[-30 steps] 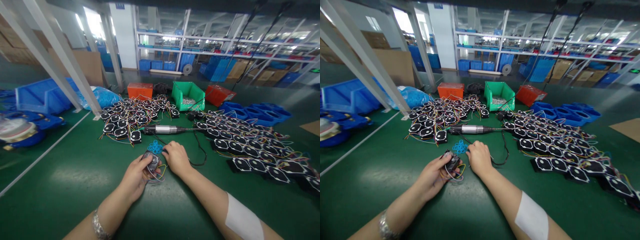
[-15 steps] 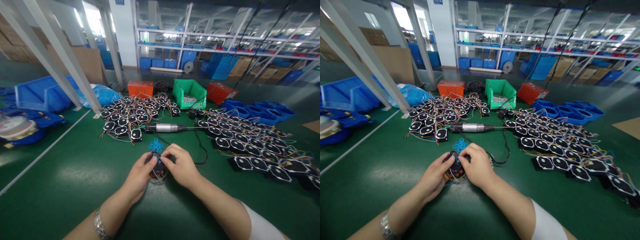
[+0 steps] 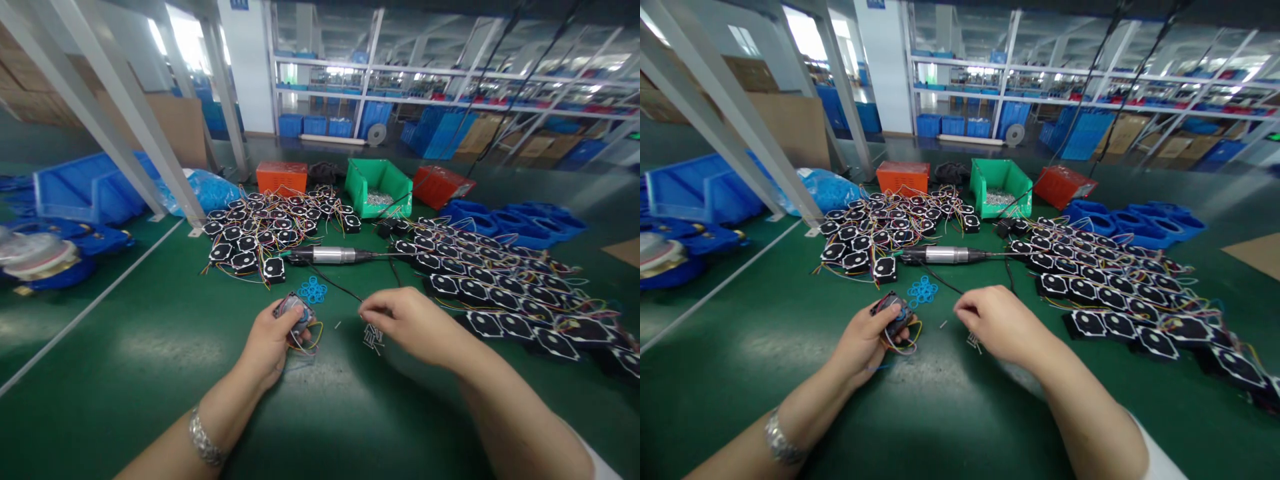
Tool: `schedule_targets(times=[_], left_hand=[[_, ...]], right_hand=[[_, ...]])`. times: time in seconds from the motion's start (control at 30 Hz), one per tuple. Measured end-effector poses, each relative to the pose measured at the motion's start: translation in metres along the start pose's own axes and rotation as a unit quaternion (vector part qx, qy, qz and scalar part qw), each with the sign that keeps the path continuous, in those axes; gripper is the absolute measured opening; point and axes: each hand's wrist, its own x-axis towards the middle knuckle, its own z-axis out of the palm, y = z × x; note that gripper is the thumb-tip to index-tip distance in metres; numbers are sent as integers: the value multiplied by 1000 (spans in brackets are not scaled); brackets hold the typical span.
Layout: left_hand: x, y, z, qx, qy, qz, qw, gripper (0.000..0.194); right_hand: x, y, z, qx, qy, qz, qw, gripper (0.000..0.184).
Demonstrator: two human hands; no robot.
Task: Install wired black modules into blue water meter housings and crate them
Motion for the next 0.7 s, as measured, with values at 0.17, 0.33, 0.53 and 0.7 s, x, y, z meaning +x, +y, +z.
schedule_targets(times=[0.17, 0.33, 0.53, 0.7], left_hand=[[-1, 0, -1, -20, -16, 3, 1000, 28], [-3, -1, 1, 37, -4, 18, 999, 26], [-6, 4, -1, 33, 4, 49, 998, 24], [-3, 6, 0, -62, 39, 17, 997, 26]], right_hand=[[-22, 24, -4, -216, -160, 108, 957, 16], [-11, 42, 14, -209, -21, 149, 966, 35], [-8, 43, 14, -150, -106, 3, 983, 53], [-17, 34, 16, -178, -126, -50, 975, 60]])
